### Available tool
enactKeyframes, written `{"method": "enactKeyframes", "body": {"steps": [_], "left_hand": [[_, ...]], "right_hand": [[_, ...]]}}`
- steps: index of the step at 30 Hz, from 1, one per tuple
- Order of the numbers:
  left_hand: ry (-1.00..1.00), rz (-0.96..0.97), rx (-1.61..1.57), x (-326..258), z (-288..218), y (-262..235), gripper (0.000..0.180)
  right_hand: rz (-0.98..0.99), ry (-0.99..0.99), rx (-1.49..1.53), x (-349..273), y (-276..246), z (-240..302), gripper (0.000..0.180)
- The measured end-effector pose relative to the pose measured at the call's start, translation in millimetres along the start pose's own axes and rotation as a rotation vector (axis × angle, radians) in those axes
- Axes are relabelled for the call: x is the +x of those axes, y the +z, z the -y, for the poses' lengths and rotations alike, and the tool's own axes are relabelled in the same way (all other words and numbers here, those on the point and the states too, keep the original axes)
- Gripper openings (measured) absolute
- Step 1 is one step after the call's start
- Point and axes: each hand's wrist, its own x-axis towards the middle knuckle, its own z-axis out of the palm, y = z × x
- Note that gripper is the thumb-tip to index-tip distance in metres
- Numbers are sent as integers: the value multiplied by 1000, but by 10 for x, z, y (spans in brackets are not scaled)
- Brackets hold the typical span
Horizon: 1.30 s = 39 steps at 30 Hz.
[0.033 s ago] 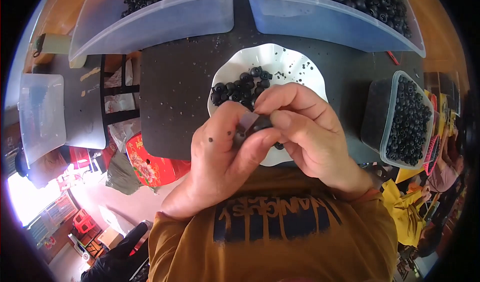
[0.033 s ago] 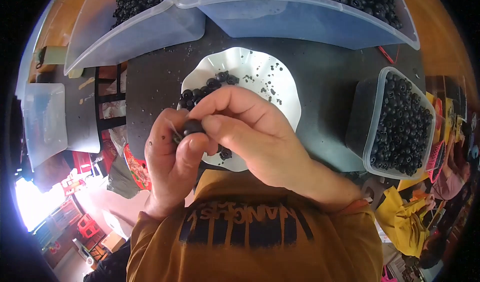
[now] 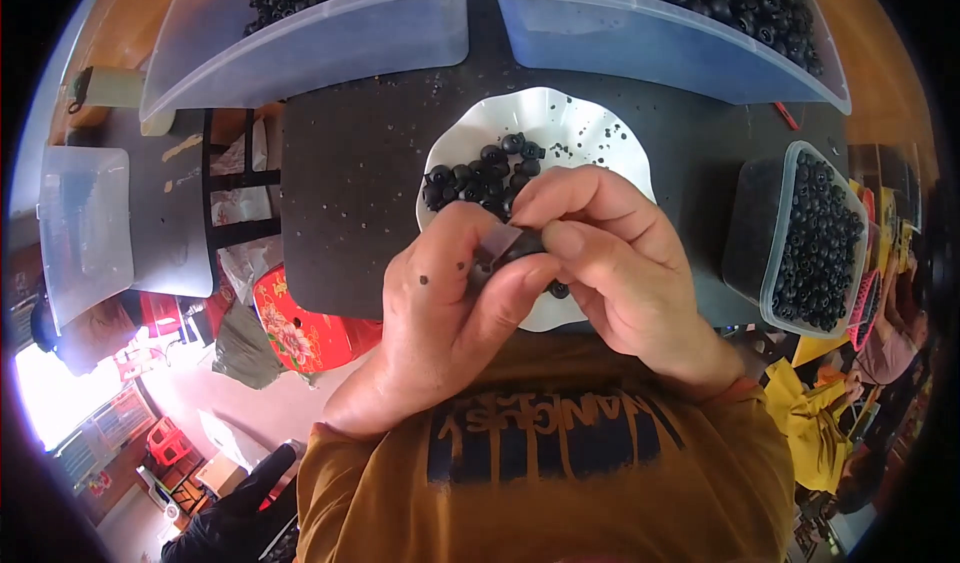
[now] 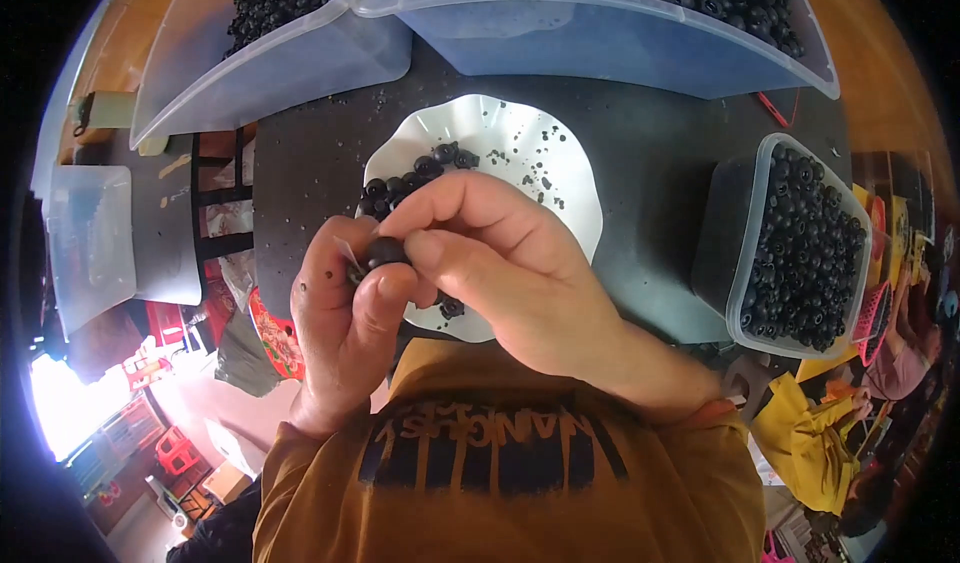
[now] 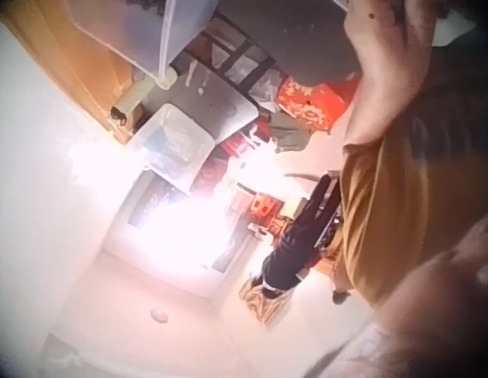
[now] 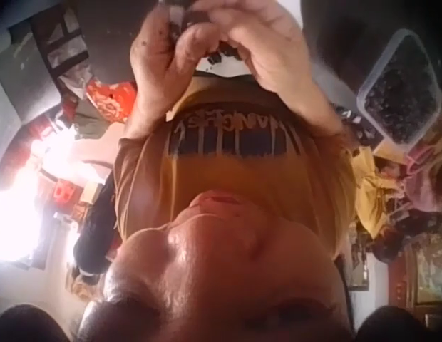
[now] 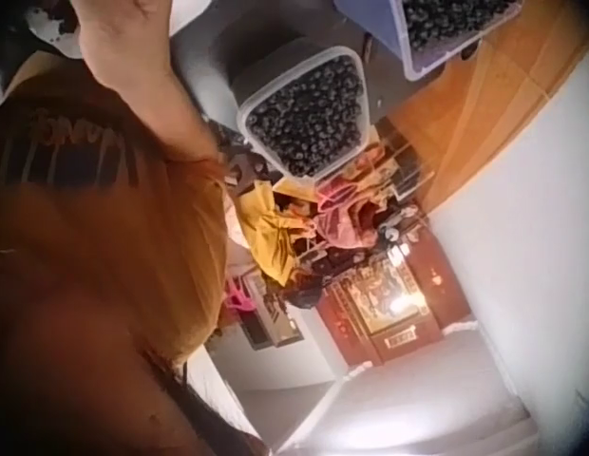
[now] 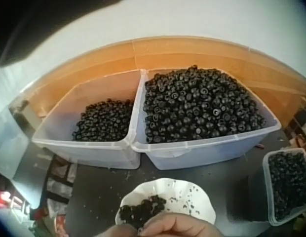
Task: The person inspects small black rubber or plastic components on a white plate, using a small scraping tool to remove excess material or debris from them.
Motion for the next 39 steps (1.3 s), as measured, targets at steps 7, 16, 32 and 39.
{"method": "enactKeyframes", "body": {"steps": [7, 16, 32, 39], "left_hand": [[-15, 96, 65, -69, -65, 8, 24], [-116, 178, -31, -123, -92, 7, 18], [129, 120, 398, -109, -33, 38, 46], [130, 77, 435, -129, -25, 66, 47]], "right_hand": [[103, 35, -55, -78, -62, -28, 18], [92, 94, -25, -108, -82, -20, 18], [124, 35, 109, -154, -131, -154, 18], [86, -9, 125, -190, -100, -207, 11]]}}
